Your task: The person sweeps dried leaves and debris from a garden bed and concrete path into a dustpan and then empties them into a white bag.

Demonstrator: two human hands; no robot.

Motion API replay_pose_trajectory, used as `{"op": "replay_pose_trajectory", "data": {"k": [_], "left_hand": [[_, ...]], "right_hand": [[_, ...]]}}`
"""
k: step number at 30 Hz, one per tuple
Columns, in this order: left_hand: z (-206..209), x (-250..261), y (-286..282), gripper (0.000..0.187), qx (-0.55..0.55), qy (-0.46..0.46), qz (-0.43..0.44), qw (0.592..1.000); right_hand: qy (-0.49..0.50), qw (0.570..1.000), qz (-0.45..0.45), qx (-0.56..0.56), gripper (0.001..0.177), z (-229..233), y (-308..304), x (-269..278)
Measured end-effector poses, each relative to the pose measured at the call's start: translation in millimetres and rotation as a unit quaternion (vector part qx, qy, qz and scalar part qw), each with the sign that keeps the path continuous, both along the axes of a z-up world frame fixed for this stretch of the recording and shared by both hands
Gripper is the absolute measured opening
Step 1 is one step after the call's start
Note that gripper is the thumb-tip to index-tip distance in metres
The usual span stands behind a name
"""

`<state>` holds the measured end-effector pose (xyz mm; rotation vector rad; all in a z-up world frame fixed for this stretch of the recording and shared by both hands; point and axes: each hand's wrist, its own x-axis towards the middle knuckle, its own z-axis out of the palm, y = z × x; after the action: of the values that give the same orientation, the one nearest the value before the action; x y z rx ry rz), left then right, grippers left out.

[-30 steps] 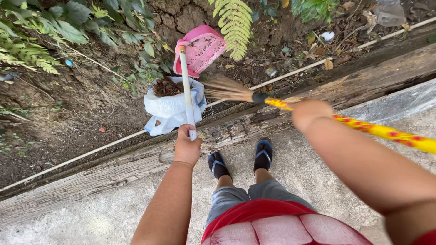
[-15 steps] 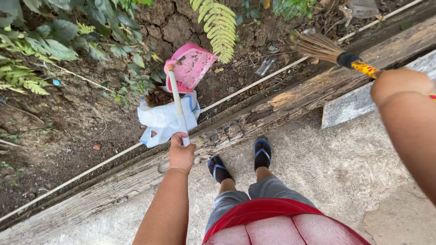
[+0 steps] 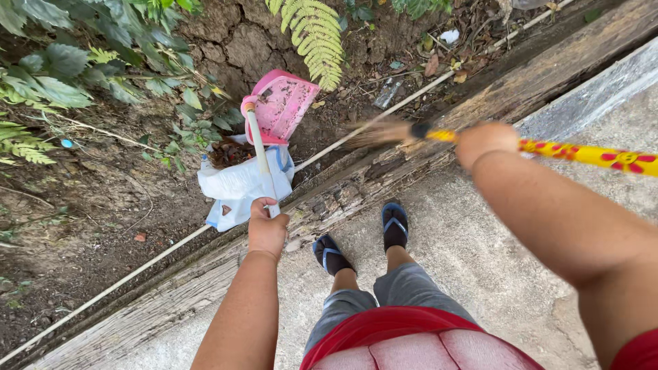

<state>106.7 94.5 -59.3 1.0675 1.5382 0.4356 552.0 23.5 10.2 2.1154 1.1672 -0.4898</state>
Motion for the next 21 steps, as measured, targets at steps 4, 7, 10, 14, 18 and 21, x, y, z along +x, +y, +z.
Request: {"op": "replay_pose_trajectory", "data": {"k": [4, 7, 10, 14, 18, 21], "left_hand": [[1.5, -1.2, -1.2, 0.044, -0.008, -0.004, 0.001, 1.000], [-3.2, -6.7, -0.9, 0.044, 0.001, -0.024, -0.007, 1.000], [-10.7, -10.9, 2.8, 0.045, 0.006, 0.010, -0.018, 1.000], [-11.8, -6.4, 11.8, 0.051, -0.014, -0.051, 0.011, 0.999], [-1.4, 9.6, 15.1, 0.054, -0.081, -0.088, 0.089, 0.989], [4.2, 25.5, 16.2, 0.060, -0.047, -0.081, 0.102, 0.990]], "right_hand": [[-0.067, 0.997, -0.043, 0.012, 0.032, 21.1, -5.2, 59.7], [-0.106, 0.993, -0.050, 0.035, 0.032, 49.1, -9.7, 68.9], [-0.135, 0.987, -0.077, 0.044, 0.033, 79.9, -17.5, 57.1], [-0.119, 0.984, -0.125, 0.043, 0.038, 122.5, -24.7, 41.4], [-0.055, 0.986, -0.155, 0.024, 0.032, 112.2, -9.5, 29.8], [0.033, 0.995, -0.087, 0.034, 0.035, 60.9, 5.1, 5.5]]}}
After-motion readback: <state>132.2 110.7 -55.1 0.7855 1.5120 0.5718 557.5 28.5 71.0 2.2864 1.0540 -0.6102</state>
